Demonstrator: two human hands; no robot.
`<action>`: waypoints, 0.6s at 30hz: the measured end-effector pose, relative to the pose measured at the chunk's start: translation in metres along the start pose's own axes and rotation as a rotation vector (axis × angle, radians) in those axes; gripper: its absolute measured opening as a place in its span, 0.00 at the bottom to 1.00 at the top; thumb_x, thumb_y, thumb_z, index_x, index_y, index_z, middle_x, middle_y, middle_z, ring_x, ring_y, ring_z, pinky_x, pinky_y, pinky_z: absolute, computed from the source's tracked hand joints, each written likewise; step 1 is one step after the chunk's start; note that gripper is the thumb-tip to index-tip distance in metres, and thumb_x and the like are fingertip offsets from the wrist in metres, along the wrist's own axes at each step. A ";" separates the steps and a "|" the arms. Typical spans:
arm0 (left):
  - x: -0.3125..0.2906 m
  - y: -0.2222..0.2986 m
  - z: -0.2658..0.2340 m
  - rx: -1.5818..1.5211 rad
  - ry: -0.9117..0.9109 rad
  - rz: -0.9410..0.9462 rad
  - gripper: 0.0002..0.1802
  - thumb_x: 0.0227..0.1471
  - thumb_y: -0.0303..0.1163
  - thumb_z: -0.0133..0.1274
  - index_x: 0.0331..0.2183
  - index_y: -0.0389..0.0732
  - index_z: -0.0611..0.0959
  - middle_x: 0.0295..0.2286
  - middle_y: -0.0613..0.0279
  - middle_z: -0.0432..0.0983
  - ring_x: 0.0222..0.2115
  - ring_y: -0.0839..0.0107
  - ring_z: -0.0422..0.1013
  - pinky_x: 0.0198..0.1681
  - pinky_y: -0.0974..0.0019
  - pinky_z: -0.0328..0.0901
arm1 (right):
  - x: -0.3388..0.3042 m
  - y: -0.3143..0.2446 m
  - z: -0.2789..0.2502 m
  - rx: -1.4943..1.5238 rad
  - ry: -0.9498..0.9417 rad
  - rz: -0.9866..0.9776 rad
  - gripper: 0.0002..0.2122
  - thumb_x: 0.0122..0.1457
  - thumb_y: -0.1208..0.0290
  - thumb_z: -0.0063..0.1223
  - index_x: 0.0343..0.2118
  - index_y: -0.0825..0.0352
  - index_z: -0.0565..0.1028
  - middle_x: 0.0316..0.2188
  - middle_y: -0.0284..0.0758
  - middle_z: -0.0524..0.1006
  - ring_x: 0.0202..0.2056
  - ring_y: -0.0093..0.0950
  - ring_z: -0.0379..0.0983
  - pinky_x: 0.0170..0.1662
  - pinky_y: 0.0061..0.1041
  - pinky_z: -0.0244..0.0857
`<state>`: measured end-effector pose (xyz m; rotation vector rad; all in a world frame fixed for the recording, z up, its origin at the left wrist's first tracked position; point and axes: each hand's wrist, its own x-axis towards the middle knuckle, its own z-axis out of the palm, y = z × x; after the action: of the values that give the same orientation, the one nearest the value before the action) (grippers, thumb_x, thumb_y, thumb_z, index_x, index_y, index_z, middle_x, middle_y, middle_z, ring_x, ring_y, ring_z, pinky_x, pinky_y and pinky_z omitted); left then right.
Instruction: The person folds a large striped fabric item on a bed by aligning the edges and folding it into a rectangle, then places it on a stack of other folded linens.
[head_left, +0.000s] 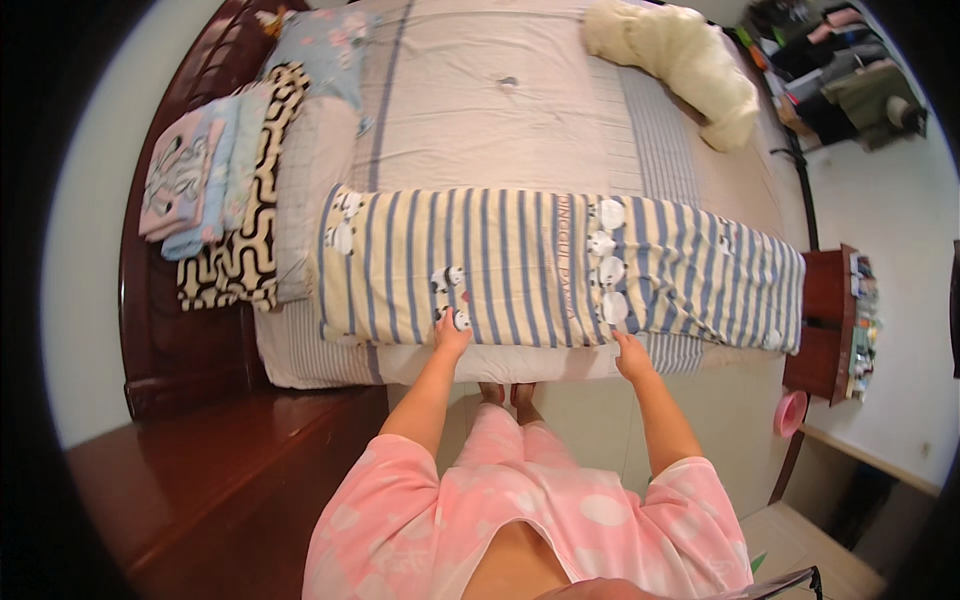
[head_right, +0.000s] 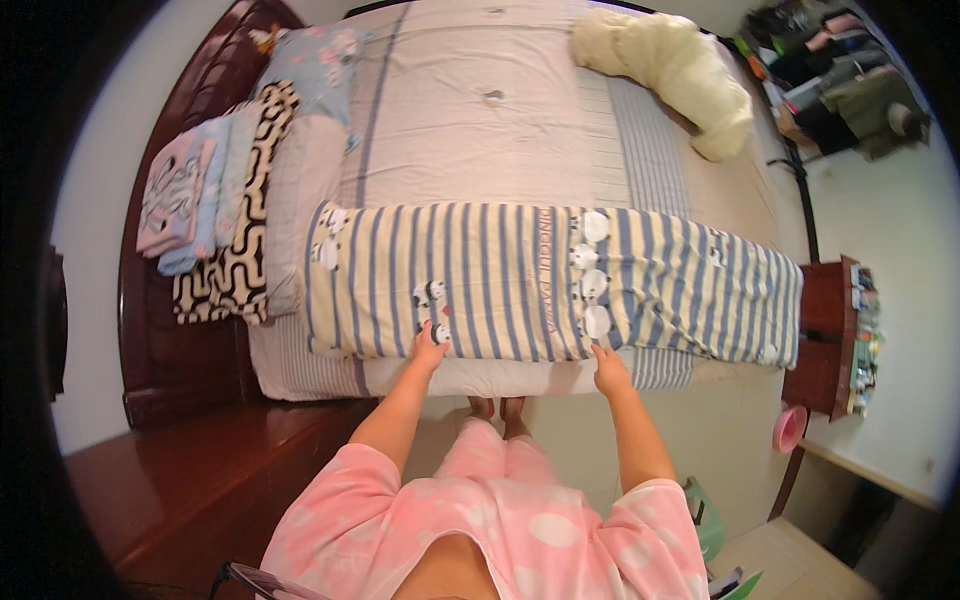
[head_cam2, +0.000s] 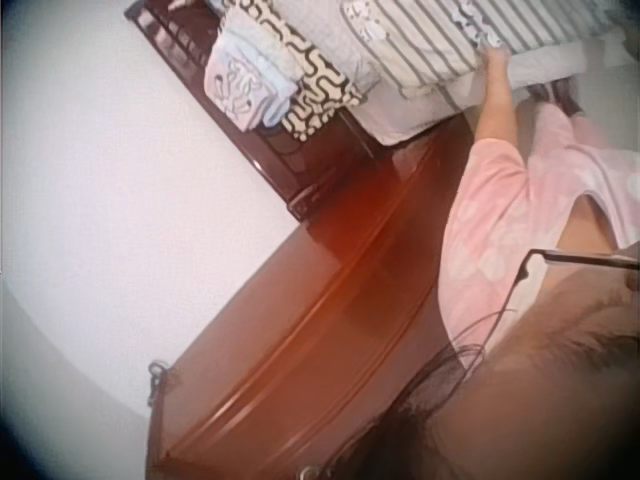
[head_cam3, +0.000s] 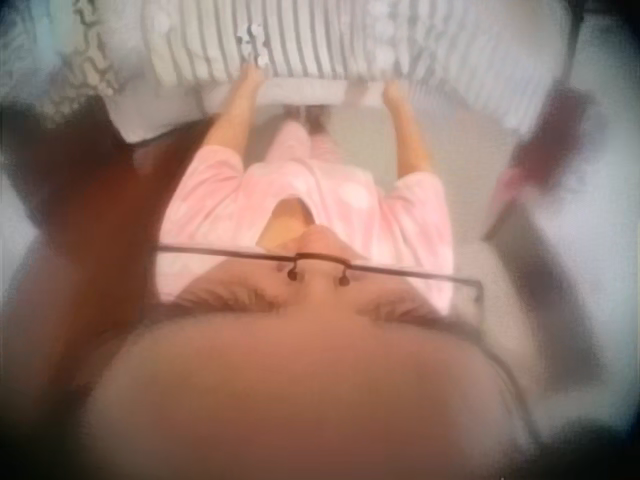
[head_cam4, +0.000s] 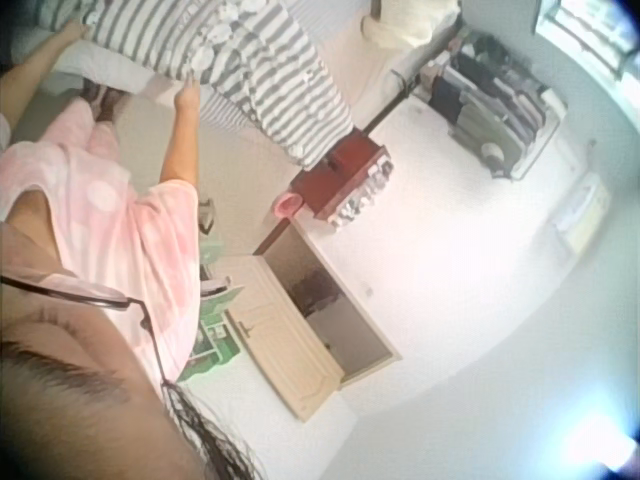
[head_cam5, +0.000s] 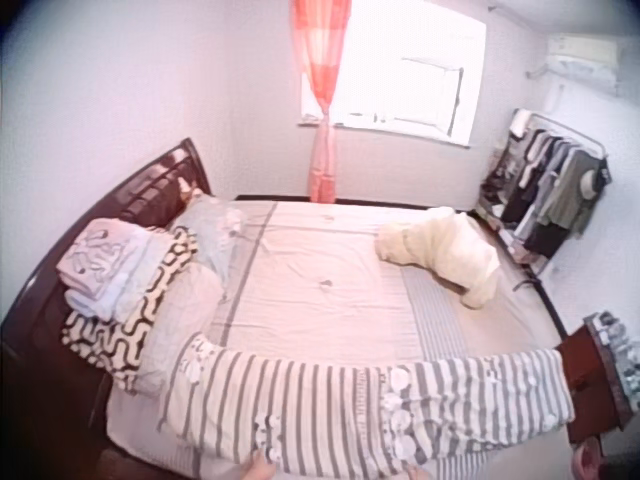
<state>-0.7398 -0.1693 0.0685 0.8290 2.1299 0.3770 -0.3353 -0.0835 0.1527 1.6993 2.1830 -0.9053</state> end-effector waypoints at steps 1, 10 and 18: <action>-0.004 0.016 0.009 0.011 -0.020 0.025 0.44 0.37 0.39 0.59 0.56 0.50 0.57 0.53 0.53 0.56 0.54 0.57 0.52 0.56 0.58 0.50 | -0.005 0.007 -0.002 0.026 0.027 0.021 0.31 0.40 0.82 0.50 0.52 0.59 0.60 0.44 0.45 0.66 0.45 0.44 0.63 0.49 0.36 0.59; -0.044 0.114 0.077 0.405 -0.276 0.327 0.44 0.37 0.42 0.59 0.56 0.53 0.57 0.51 0.59 0.59 0.54 0.58 0.53 0.55 0.53 0.48 | -0.041 0.121 0.001 0.051 0.196 0.250 0.34 0.39 0.77 0.57 0.53 0.59 0.59 0.43 0.43 0.66 0.43 0.42 0.64 0.46 0.37 0.62; -0.060 0.136 0.162 0.600 -0.295 0.288 0.41 0.38 0.39 0.58 0.55 0.55 0.59 0.54 0.61 0.55 0.55 0.59 0.50 0.55 0.49 0.46 | 0.010 0.232 -0.002 -0.022 0.302 0.358 0.41 0.38 0.74 0.60 0.58 0.52 0.51 0.57 0.38 0.53 0.53 0.42 0.56 0.52 0.40 0.56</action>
<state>-0.5280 -0.1108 0.0701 1.4408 1.8572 -0.2524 -0.1210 -0.0428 0.0728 2.2414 1.9428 -0.5596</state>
